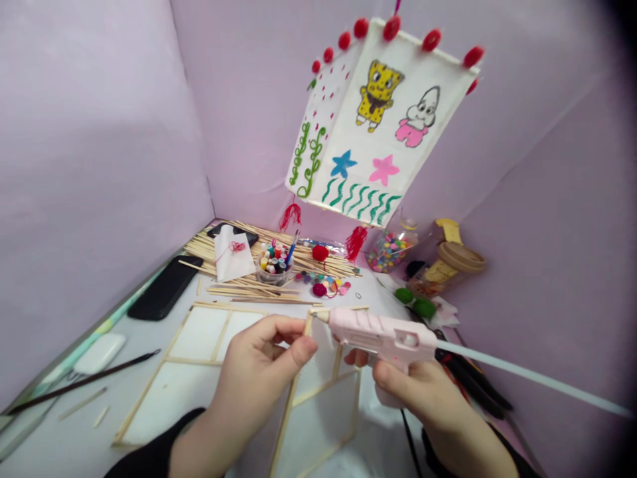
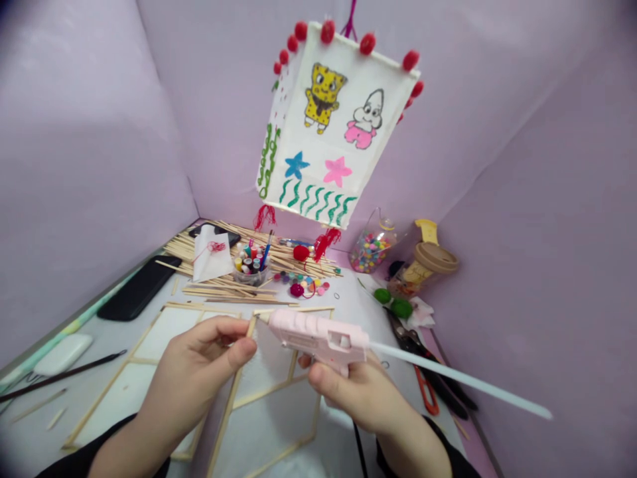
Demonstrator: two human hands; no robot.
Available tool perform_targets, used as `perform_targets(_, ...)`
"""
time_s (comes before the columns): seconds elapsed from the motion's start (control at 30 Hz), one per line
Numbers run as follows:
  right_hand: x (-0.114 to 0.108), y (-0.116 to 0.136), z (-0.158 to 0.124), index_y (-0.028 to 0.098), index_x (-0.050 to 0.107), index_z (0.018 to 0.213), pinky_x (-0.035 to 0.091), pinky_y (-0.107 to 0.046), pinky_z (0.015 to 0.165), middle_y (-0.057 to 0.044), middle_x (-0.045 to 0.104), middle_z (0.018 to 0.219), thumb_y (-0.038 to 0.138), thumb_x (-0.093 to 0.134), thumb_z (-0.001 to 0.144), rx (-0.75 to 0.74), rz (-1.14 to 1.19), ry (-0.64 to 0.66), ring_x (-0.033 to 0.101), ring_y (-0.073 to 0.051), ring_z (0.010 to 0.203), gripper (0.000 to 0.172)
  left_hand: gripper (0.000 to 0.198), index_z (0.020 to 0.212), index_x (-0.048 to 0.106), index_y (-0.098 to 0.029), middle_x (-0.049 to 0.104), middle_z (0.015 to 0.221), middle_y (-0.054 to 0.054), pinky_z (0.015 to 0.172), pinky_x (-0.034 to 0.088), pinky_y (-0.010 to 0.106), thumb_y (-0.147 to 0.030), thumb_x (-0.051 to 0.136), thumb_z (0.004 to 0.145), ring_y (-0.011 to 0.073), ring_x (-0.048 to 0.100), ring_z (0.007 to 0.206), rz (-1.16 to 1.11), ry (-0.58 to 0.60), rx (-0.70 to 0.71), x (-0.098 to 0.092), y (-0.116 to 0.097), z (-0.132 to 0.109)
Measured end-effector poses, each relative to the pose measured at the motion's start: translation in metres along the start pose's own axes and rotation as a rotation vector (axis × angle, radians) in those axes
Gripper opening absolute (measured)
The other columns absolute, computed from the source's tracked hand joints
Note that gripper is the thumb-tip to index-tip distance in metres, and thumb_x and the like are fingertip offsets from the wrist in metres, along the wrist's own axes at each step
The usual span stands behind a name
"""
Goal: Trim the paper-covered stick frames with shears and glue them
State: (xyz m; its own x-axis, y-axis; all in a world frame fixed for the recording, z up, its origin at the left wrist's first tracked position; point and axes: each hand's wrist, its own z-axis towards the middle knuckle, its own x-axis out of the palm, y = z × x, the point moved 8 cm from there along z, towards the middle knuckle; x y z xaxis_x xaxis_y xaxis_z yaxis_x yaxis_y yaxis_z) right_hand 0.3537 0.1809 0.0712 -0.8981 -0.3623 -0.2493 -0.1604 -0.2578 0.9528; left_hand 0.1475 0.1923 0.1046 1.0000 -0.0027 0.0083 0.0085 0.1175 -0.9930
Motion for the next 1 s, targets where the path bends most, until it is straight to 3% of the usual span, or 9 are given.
perform_targets(0.27,0.002,0.006,0.001,0.021,0.068,0.114,0.051,-0.031,0.086,-0.007,0.061,0.103,0.065,0.060,0.103,-0.056,-0.003,0.010,0.058,-0.025,0.095,0.046,0.005,0.075,0.073,-0.020,0.075,0.068,0.000,0.048,0.054,0.016,-0.023,0.074,0.071,0.0109,0.067,0.054,0.002,-0.011,0.033,0.000,-0.005,0.001)
perform_targets(0.43,0.003,0.019,0.005,0.021,0.068,0.112,0.052,-0.033,0.090,-0.007,0.061,0.099,0.065,0.060,0.103,-0.094,-0.017,-0.003,0.059,-0.027,0.099,0.045,0.006,0.074,0.073,-0.020,0.075,0.069,0.000,0.049,0.054,0.016,-0.023,0.075,0.070,0.0106,0.066,0.054,-0.002,-0.020,0.012,0.001,-0.003,-0.002)
perform_targets(0.63,-0.010,0.033,-0.009,0.021,0.069,0.110,0.055,-0.030,0.081,-0.007,0.062,0.100,0.060,0.062,0.104,-0.146,-0.077,-0.101,0.062,-0.027,0.091,0.041,0.005,0.076,0.073,-0.020,0.074,0.068,-0.001,0.049,0.055,0.016,-0.024,0.075,0.074,0.0108,0.067,0.054,0.044,-0.017,0.051,-0.001,-0.011,-0.003)
perform_targets(0.73,-0.015,0.053,-0.017,0.021,0.067,0.110,0.054,-0.028,0.078,-0.006,0.063,0.099,0.056,0.063,0.105,-0.186,-0.155,-0.170,0.062,-0.026,0.088,0.035,0.002,0.076,0.073,-0.021,0.073,0.068,-0.002,0.049,0.054,0.014,-0.020,0.074,0.075,0.0094,0.066,0.054,0.164,-0.068,0.215,-0.011,-0.033,-0.006)
perform_targets(0.83,-0.008,0.085,-0.013,0.021,0.065,0.113,0.052,-0.024,0.071,-0.006,0.061,0.099,0.059,0.060,0.106,-0.226,-0.287,-0.151,0.060,-0.025,0.088,0.039,0.008,0.079,0.073,-0.021,0.072,0.070,-0.003,0.054,0.054,0.013,-0.014,0.073,0.076,0.0077,0.065,0.057,0.326,-0.133,0.487,-0.019,-0.063,-0.018)
perform_targets(0.9,0.002,0.109,-0.007,0.021,0.066,0.106,0.050,-0.024,0.068,-0.005,0.060,0.094,0.060,0.056,0.107,-0.275,-0.381,-0.101,0.060,-0.023,0.082,0.040,0.010,0.085,0.072,-0.019,0.073,0.075,-0.001,0.061,0.056,0.015,-0.012,0.072,0.078,0.0084,0.066,0.064,0.417,-0.143,0.646,-0.020,-0.076,-0.028)
perform_targets(1.0,0.014,0.135,0.001,0.018,0.065,0.089,0.052,-0.026,0.071,-0.006,0.058,0.091,0.059,0.052,0.109,-0.286,-0.492,-0.065,0.059,-0.021,0.076,0.047,0.013,0.094,0.070,-0.017,0.074,0.084,0.002,0.074,0.057,0.020,-0.011,0.068,0.082,0.0112,0.069,0.078,0.496,-0.138,0.771,-0.020,-0.083,-0.039)
